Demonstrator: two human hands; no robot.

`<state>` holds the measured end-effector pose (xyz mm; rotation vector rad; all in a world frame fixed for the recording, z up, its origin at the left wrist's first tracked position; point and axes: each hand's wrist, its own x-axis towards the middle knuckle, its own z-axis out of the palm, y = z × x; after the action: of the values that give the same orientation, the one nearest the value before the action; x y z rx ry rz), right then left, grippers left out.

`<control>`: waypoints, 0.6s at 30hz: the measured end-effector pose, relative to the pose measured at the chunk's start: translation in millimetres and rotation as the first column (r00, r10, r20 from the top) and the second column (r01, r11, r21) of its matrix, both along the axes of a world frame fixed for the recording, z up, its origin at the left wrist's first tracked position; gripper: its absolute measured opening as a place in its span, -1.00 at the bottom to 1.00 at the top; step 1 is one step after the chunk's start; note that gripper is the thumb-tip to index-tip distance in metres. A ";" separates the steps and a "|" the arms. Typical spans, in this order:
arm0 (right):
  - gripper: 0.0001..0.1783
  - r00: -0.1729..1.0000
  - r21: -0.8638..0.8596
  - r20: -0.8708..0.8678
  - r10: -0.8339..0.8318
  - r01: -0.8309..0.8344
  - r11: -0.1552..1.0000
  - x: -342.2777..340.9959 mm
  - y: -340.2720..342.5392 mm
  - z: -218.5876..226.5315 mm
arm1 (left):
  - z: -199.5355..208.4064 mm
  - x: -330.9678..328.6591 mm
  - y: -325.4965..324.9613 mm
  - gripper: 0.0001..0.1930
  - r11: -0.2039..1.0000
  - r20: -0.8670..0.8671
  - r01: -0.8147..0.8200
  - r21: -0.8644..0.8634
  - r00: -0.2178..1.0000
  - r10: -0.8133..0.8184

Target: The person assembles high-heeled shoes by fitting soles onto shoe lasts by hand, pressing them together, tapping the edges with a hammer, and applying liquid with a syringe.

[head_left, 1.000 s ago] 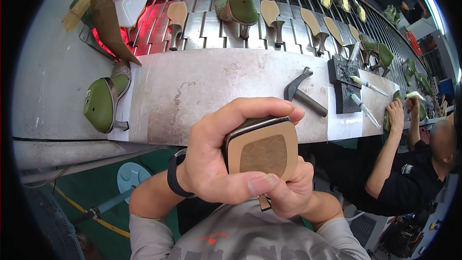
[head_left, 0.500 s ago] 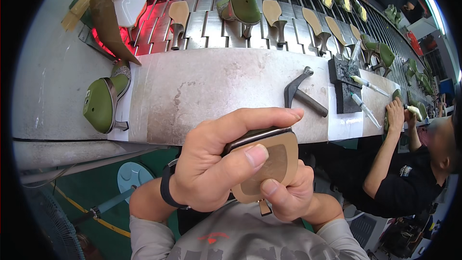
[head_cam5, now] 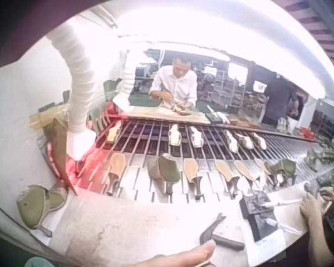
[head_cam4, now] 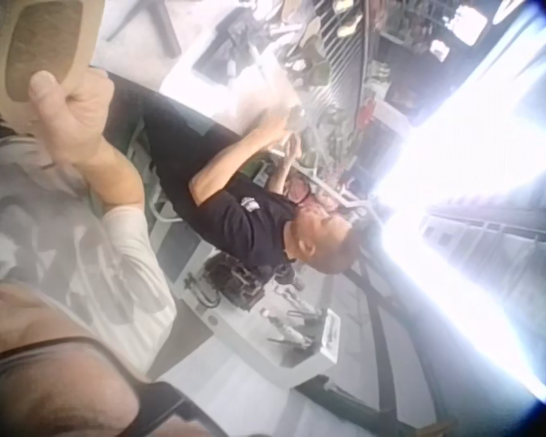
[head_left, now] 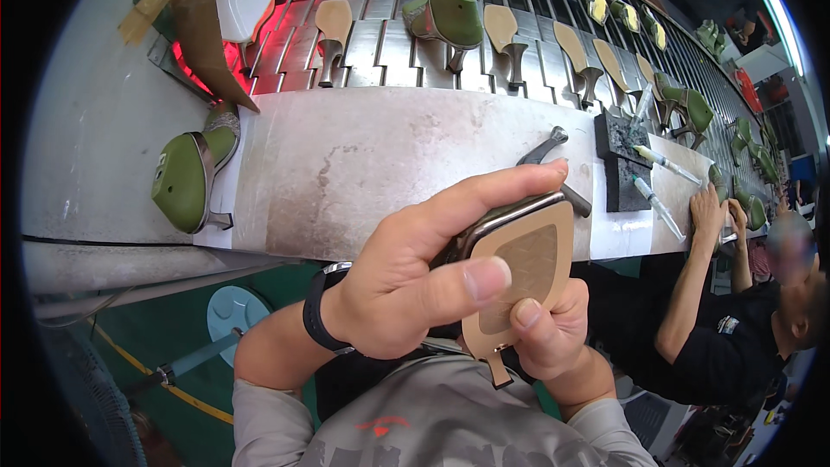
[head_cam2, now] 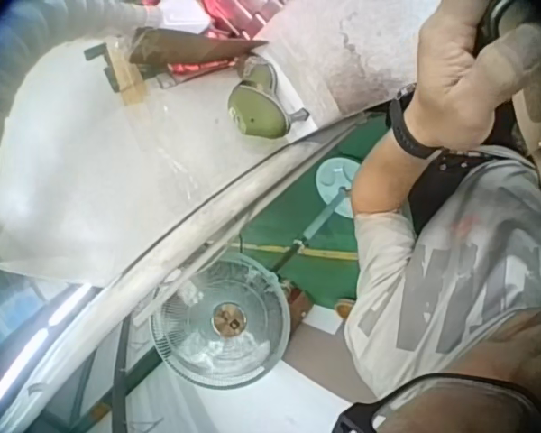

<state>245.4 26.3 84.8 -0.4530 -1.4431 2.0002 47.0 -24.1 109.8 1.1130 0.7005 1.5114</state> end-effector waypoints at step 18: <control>-0.71 0.982 0.319 0.163 0.092 -0.140 0.937 -5.1 3.4 12.9 | 27.1 -5.7 -12.2 -0.71 0.946 -0.302 -0.314 -0.083 0.912 0.277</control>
<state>240.3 29.7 97.7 -0.3797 -1.8955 1.7929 41.3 -36.3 136.9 1.1770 1.1983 1.5429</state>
